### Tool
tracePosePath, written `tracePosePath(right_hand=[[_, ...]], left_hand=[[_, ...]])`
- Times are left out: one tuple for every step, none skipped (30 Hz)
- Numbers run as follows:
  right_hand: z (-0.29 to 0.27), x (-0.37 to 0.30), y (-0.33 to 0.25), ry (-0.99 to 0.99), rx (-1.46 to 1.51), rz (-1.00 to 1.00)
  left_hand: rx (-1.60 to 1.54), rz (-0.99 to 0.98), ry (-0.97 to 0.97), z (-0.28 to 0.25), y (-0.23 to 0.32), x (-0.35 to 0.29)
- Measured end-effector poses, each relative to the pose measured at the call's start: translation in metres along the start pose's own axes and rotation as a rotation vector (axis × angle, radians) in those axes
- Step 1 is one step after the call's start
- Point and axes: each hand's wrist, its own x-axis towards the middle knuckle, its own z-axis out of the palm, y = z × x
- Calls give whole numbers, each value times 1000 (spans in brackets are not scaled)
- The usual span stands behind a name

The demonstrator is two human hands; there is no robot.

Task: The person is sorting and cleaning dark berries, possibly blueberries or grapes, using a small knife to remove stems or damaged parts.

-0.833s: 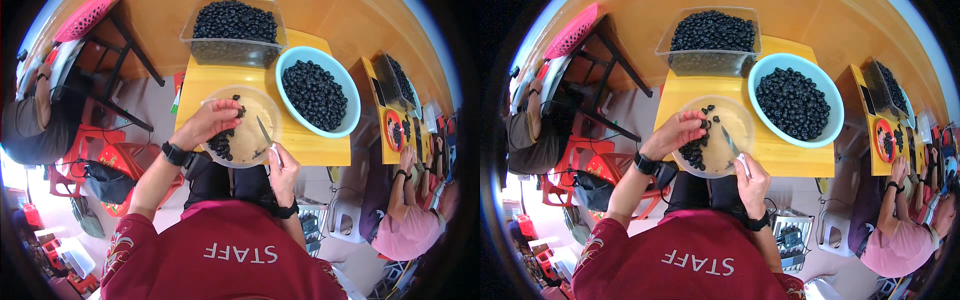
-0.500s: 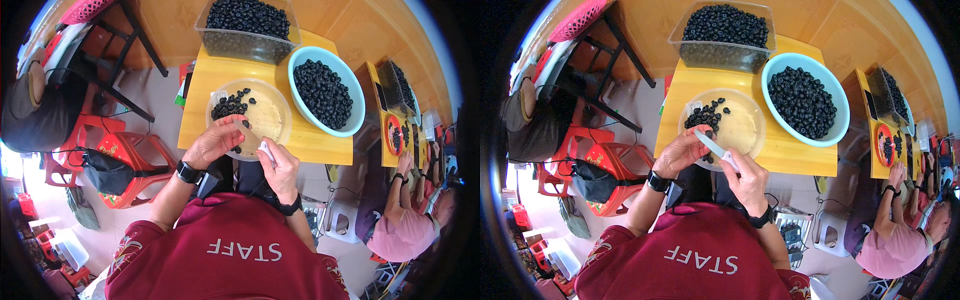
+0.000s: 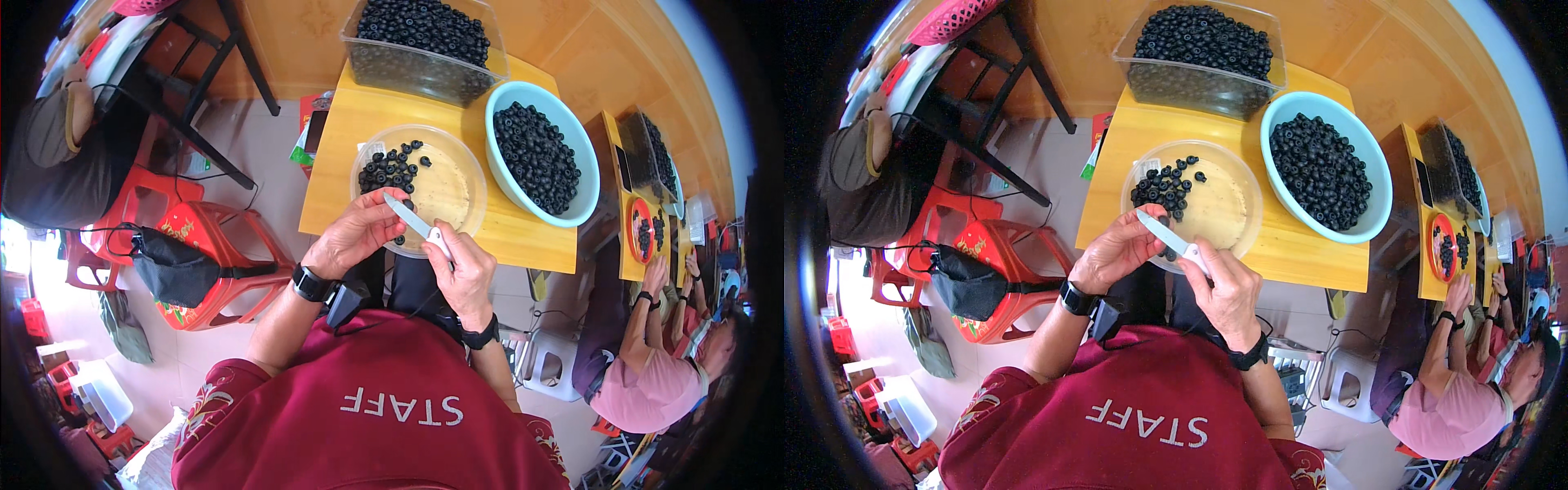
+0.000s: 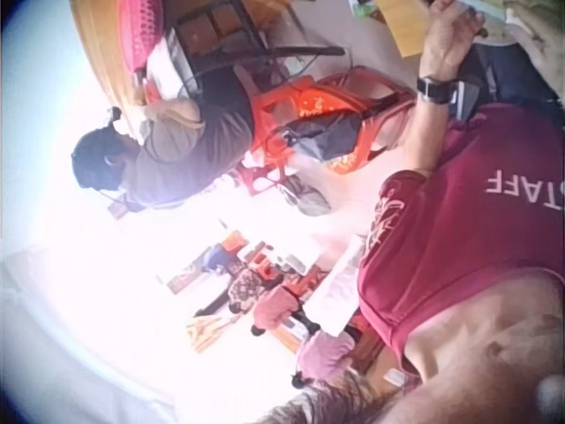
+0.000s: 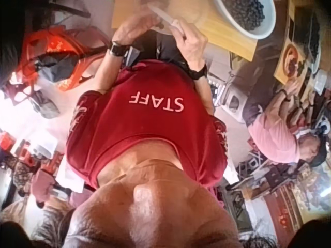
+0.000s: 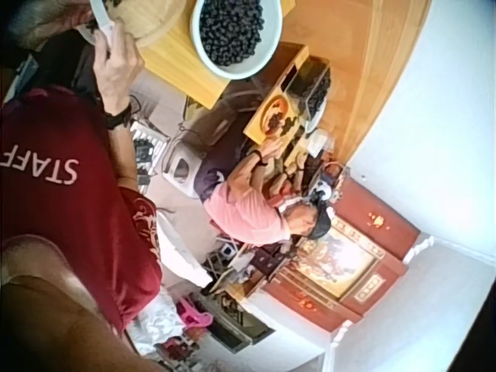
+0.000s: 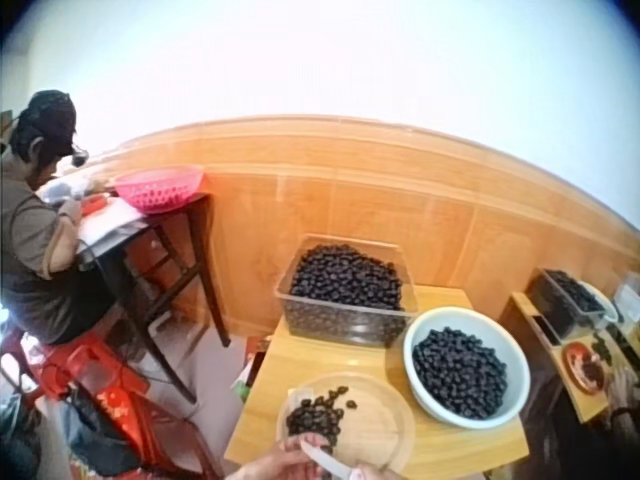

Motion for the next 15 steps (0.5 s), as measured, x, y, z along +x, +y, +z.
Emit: tracePosePath(right_hand=[[0, 0, 1, 3, 0, -4], [0, 1, 1, 2, 0, -4], [-2, 2, 0, -1, -5, -4], [-2, 2, 0, -4, -11, -5], [-2, 2, 0, -4, -11, -3], [-2, 1, 1, -2, -3, -6], [-2, 0, 2, 1, 5, -9], [-2, 0, 3, 1, 5, -7], [-2, 0, 4, -6, -5, -9], [-2, 0, 5, -12, -14, -12], [-1, 0, 7, -12, -15, -11], [0, 0, 9, 22, -7, -31], [1, 1, 12, 55, 1, -52], [2, -1, 25, 55, -50, 37], [0, 0, 35, 55, -100, 126]], left_hand=[[1, 5, -12, -1, 0, 0], [2, 8, -24, -1, 0, 0], [0, 9, -23, -1, 0, -1], [5, 8, -24, -1, 0, -1], [10, 6, -25, -1, 0, -1], [10, 4, -25, 0, 0, -1], [1, 3, -42, 1, 0, -1], [-8, 1, -59, 1, 0, -1], [-9, 0, -58, 0, -1, -1], [-7, 2, -61, -1, -1, -2], [-5, 5, -65, -2, -1, -1], [-4, 4, -65, -2, -1, -2], [-4, -8, -94, -1, 0, -3], [-4, -19, -121, -1, 1, -4], [-3, -18, -119, 1, 4, -7]])
